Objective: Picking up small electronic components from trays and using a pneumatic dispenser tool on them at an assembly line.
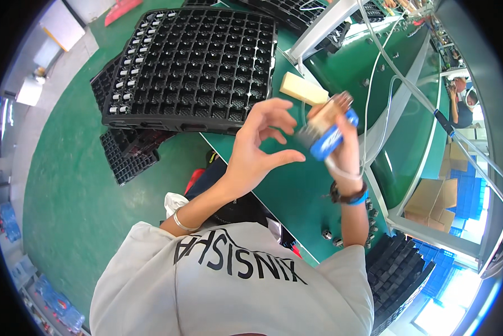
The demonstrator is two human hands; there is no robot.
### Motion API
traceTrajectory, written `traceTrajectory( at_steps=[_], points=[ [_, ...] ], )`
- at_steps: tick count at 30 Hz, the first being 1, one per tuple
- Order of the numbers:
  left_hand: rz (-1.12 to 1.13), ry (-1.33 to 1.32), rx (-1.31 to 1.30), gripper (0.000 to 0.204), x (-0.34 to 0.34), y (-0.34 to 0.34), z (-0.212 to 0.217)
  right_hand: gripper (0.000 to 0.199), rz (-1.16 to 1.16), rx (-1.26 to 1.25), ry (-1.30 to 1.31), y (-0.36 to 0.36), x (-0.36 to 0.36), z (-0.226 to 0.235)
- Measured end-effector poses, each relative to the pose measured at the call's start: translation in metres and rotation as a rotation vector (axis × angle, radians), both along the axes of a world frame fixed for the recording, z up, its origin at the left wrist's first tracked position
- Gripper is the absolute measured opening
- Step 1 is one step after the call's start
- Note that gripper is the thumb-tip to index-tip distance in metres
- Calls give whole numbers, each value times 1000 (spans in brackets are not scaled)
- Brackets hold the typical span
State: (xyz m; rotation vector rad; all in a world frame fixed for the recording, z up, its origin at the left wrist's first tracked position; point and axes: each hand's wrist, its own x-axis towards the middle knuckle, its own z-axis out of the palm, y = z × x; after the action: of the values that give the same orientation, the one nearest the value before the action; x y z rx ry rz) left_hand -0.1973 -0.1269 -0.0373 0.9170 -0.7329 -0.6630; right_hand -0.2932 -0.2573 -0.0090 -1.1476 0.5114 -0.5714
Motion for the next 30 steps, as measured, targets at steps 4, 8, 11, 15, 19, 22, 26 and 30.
traceTrajectory(
  at_steps=[4, 8, 11, 15, 19, 22, 26, 30],
  points=[
    [44, 13, 108, 53, 3, 1, -8, 36, -147, -383, 268, -94, 3, -44],
    [-41, 34, 144, 38, -2, 0, -14, 29, -159, -788, 215, -125, 16, -89],
    [-60, 38, 173, 29, -3, 4, -12, 32, -156, -978, 334, -107, 28, -82],
    [-48, 8, 185, 23, -2, 4, -15, 33, -192, -1111, 428, -103, 33, -82],
    [-42, 35, 182, 19, -4, 2, -18, 37, -152, -1092, 500, -106, 30, -89],
    [-50, 50, 188, 18, -6, 2, -20, 42, -125, -1065, 497, -103, 30, -83],
    [-60, 54, 196, 17, -8, 3, -22, 43, -141, -1048, 445, -102, 31, -81],
    [-60, 78, 188, 16, -8, 3, -21, 40, -161, -988, 481, -108, 29, -91]
  ],
)
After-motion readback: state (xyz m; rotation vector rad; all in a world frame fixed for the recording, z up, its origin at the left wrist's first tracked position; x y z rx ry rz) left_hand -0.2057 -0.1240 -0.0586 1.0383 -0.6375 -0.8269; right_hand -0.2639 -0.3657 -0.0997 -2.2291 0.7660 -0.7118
